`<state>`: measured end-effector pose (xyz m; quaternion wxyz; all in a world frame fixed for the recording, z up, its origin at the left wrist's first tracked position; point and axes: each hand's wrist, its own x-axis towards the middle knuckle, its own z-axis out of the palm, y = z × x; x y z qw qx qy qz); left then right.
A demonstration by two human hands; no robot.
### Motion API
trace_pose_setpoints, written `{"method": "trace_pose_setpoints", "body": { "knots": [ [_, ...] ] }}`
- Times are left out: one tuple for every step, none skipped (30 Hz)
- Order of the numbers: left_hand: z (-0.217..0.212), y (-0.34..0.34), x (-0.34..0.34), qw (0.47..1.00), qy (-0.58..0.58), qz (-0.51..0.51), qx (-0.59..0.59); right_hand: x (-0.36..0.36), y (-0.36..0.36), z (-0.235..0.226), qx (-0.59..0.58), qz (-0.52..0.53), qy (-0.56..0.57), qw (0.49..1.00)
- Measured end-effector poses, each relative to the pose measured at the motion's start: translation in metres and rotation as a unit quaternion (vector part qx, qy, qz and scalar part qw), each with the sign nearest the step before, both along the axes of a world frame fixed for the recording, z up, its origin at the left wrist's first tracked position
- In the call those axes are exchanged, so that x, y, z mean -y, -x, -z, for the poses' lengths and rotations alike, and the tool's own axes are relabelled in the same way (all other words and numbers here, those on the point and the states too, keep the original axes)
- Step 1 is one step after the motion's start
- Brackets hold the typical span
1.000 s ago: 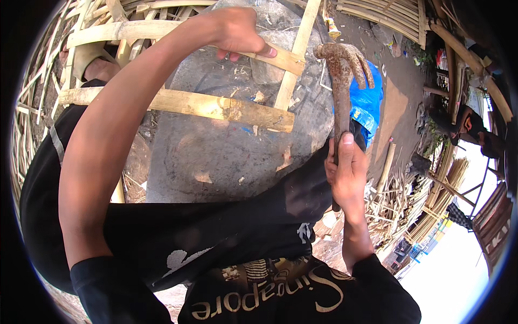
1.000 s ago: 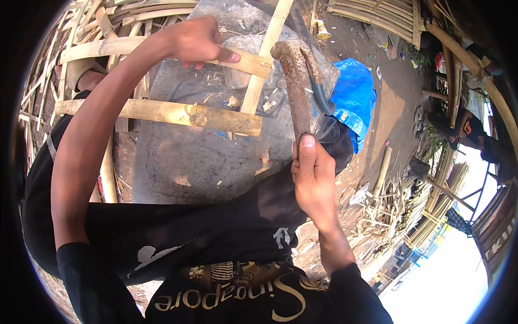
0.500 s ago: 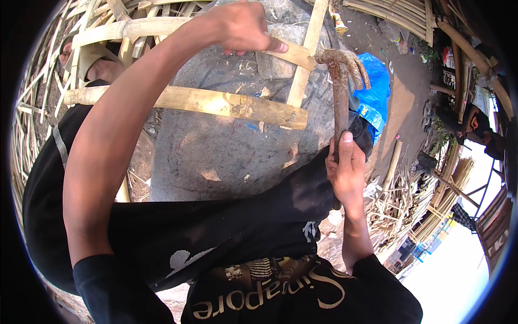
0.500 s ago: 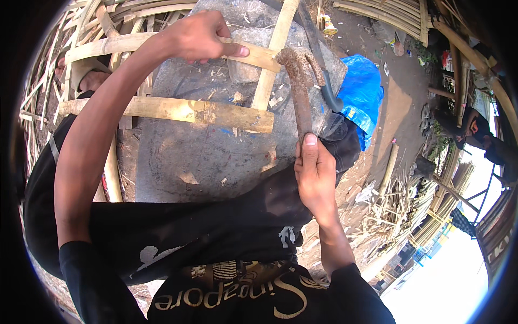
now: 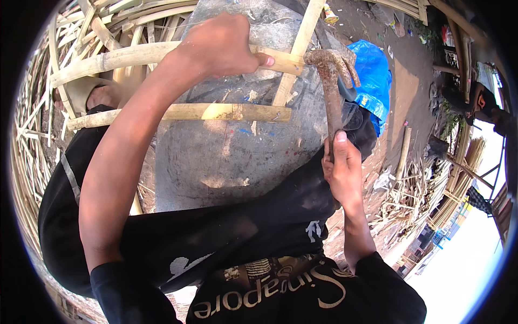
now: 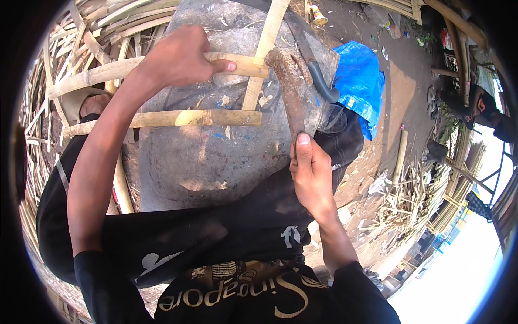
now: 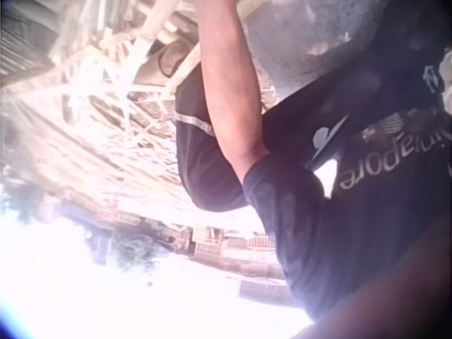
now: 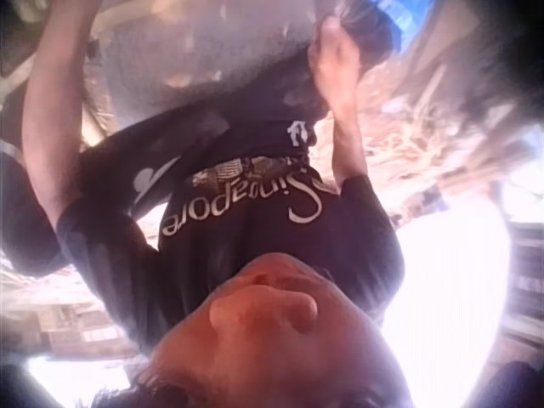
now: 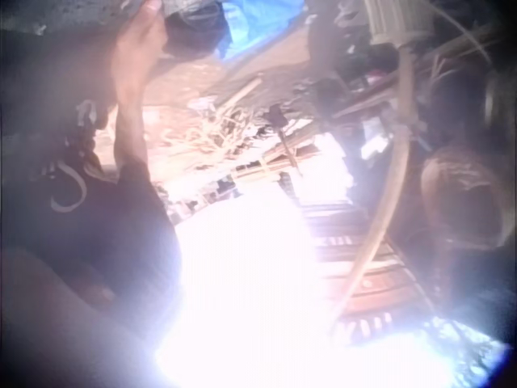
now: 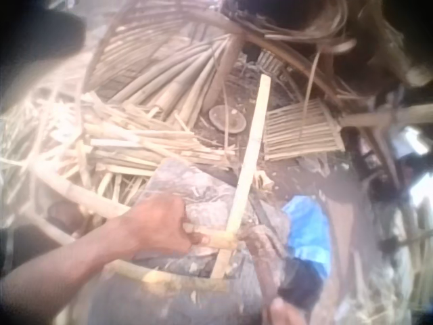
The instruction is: The person is making a bamboo frame by positioning bamboo strips and using a hammer to secure them with nails on a stone surface.
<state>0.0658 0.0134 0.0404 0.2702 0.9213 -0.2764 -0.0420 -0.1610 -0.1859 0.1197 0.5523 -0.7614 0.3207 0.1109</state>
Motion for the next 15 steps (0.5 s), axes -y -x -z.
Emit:
{"method": "trace_pose_setpoints", "body": {
  "knots": [
    [-0.014,-0.004,-0.001,0.997,-0.032,0.004,-0.064,0.0,0.0,-0.001,0.0,0.0,-0.009,1.0],
    [-0.025,-0.009,-0.001,0.99,-0.064,0.007,-0.128,0.0,0.0,-0.001,-0.003,-0.002,-0.013,1.0],
    [-0.028,-0.014,-0.002,0.981,-0.058,0.006,-0.184,-0.001,0.0,-0.002,-0.007,-0.002,-0.015,1.0],
    [-0.03,-0.02,-0.005,0.969,-0.052,0.004,-0.24,-0.002,0.001,-0.002,-0.011,-0.002,-0.017,1.0],
    [-0.029,-0.025,-0.006,0.954,-0.046,0.002,-0.295,-0.004,0.001,-0.002,-0.009,-0.003,-0.012,1.0],
    [-0.029,-0.026,-0.006,0.955,-0.05,0.008,-0.291,-0.005,0.001,-0.002,-0.006,-0.007,-0.007,1.0],
    [-0.028,-0.027,-0.005,0.956,-0.055,0.013,-0.287,-0.006,0.001,-0.002,-0.003,-0.011,-0.003,1.0],
    [-0.025,-0.028,-0.005,0.957,-0.059,0.018,-0.283,-0.007,0.001,-0.001,-0.003,-0.008,-0.004,1.0],
    [-0.015,-0.025,-0.005,0.983,-0.024,0.013,-0.18,-0.007,0.002,0.0,-0.004,-0.003,-0.004,1.0],
    [-0.006,-0.022,-0.008,0.997,0.01,0.003,-0.07,-0.008,0.0,0.0,-0.001,-0.003,-0.006,1.0],
    [0.002,-0.022,-0.012,0.998,0.044,-0.006,0.04,-0.009,-0.002,-0.001,0.005,-0.002,-0.014,1.0],
    [-0.01,-0.028,-0.014,0.999,0.022,-0.019,-0.035,-0.009,-0.003,-0.003,0.01,-0.001,-0.023,1.0],
    [-0.027,-0.034,-0.011,0.993,0.004,-0.023,-0.118,-0.009,0.0,-0.004,0.007,0.008,-0.027,1.0],
    [-0.034,-0.038,-0.008,0.979,-0.014,-0.027,-0.2,-0.008,0.001,-0.003,0.001,0.019,-0.023,1.0],
    [-0.035,-0.049,-0.013,0.977,-0.043,-0.029,-0.206,-0.009,-0.005,-0.004,0.004,0.02,-0.025,0.999]
  ]
}}
